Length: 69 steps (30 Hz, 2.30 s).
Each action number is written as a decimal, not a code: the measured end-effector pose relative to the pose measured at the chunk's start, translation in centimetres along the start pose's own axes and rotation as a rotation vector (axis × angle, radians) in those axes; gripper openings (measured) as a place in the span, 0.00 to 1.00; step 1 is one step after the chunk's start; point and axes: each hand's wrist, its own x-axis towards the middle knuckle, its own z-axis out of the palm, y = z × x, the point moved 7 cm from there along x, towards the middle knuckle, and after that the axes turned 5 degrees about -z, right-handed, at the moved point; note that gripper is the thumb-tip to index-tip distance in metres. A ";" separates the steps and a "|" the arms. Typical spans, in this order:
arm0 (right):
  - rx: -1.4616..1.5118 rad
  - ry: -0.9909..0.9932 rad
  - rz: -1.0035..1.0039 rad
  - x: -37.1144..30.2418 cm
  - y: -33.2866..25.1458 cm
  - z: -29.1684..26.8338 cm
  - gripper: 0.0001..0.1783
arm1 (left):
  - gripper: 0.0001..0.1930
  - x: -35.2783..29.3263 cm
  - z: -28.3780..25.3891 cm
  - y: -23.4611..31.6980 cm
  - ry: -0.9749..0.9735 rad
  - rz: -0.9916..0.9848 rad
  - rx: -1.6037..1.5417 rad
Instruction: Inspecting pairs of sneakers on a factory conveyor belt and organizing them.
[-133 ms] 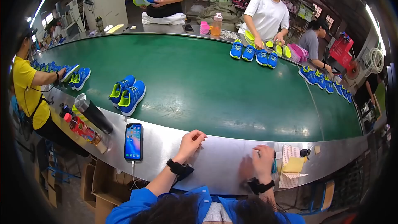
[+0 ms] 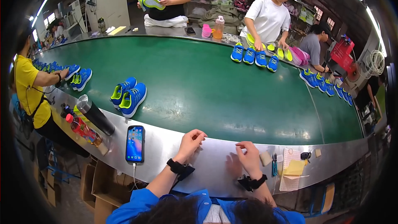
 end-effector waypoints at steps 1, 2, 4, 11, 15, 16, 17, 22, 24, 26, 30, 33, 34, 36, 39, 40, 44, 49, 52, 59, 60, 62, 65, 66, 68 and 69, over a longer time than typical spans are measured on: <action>0.201 -0.044 0.090 0.8 -0.1 1.0 0.08 | 0.09 0.4 -0.3 0.1 0.009 0.006 -0.039; 0.260 -0.056 0.026 2.2 0.0 2.4 0.11 | 0.09 1.0 -0.6 0.2 0.014 0.010 -0.034; 0.338 -0.077 0.061 5.3 2.1 4.4 0.13 | 0.09 2.9 -0.9 0.5 0.128 0.087 0.119; 0.390 -0.050 0.192 21.6 11.0 8.6 0.14 | 0.09 11.6 2.9 0.1 0.004 0.090 0.054; 0.545 0.139 0.468 30.1 17.0 10.0 0.17 | 0.10 15.5 4.6 -1.2 -0.088 0.045 0.034; 0.627 0.141 0.575 31.6 18.7 10.6 0.22 | 0.10 16.0 5.2 -2.0 -0.112 0.015 0.027; 0.634 0.134 0.570 33.4 19.4 11.6 0.22 | 0.09 16.3 5.0 -2.9 -0.127 -0.001 0.010; 0.977 0.417 0.679 41.6 26.5 14.4 0.35 | 0.09 16.0 6.1 -1.4 -0.048 0.100 0.208; 1.047 0.462 0.657 45.2 27.2 15.7 0.39 | 0.07 15.8 5.8 -1.3 -0.016 0.105 0.292; 1.085 0.483 0.607 48.6 27.6 17.1 0.42 | 0.07 15.9 5.7 -1.3 0.027 0.077 0.360; 0.858 0.584 0.589 52.6 30.2 17.5 0.45 | 0.06 15.8 6.6 -1.1 0.051 -0.022 0.454; 0.809 0.560 0.655 53.1 30.8 17.2 0.41 | 0.05 15.9 6.9 -1.1 0.054 -0.043 0.502; 0.900 0.519 0.644 53.0 31.0 17.5 0.39 | 0.05 15.9 7.0 -0.8 0.062 -0.019 0.547; 0.944 0.496 0.656 51.4 30.7 17.5 0.36 | 0.07 16.1 7.2 -0.6 0.090 0.062 0.588; 0.923 0.332 0.682 45.7 26.9 16.8 0.37 | 0.08 15.7 6.7 -0.6 0.151 0.108 0.600; 0.850 0.236 0.667 43.3 25.8 15.4 0.36 | 0.08 15.6 6.7 -0.1 0.172 0.134 0.611; 0.537 -0.050 0.566 33.5 19.3 9.0 0.31 | 0.09 15.6 6.6 -1.1 0.259 0.190 0.607; -0.204 -0.294 -0.123 28.4 9.2 1.3 0.29 | 0.12 18.1 5.3 -4.7 -0.020 -0.132 0.007; -0.418 -0.310 -0.359 25.2 -0.8 -2.0 0.25 | 0.15 14.8 3.5 -2.7 0.022 -0.241 -0.155; -0.065 -0.795 -0.567 16.9 -10.9 -5.7 0.21 | 0.14 -2.6 0.1 5.6 0.241 0.060 -0.003; 0.029 -0.902 -0.553 15.9 -9.9 -5.1 0.21 | 0.15 -4.5 0.4 5.6 0.223 0.050 0.047; 0.149 -0.992 -0.449 13.5 -7.3 -3.4 0.21 | 0.16 -7.3 0.9 4.1 0.144 -0.017 0.143; 0.357 -0.894 -0.309 9.8 -3.5 -0.6 0.22 | 0.20 -10.1 1.6 1.8 0.074 -0.091 0.325; 0.331 -0.747 -0.293 8.9 -2.5 -0.7 0.22 | 0.21 -10.7 1.6 1.3 0.059 -0.104 0.397; 0.302 -0.495 -0.223 6.7 -0.8 -2.1 0.22 | 0.23 -11.3 1.3 0.0 0.066 -0.139 0.373; 0.331 -0.430 -0.122 5.1 0.5 -3.0 0.21 | 0.23 -11.6 1.5 -0.1 0.061 -0.139 0.375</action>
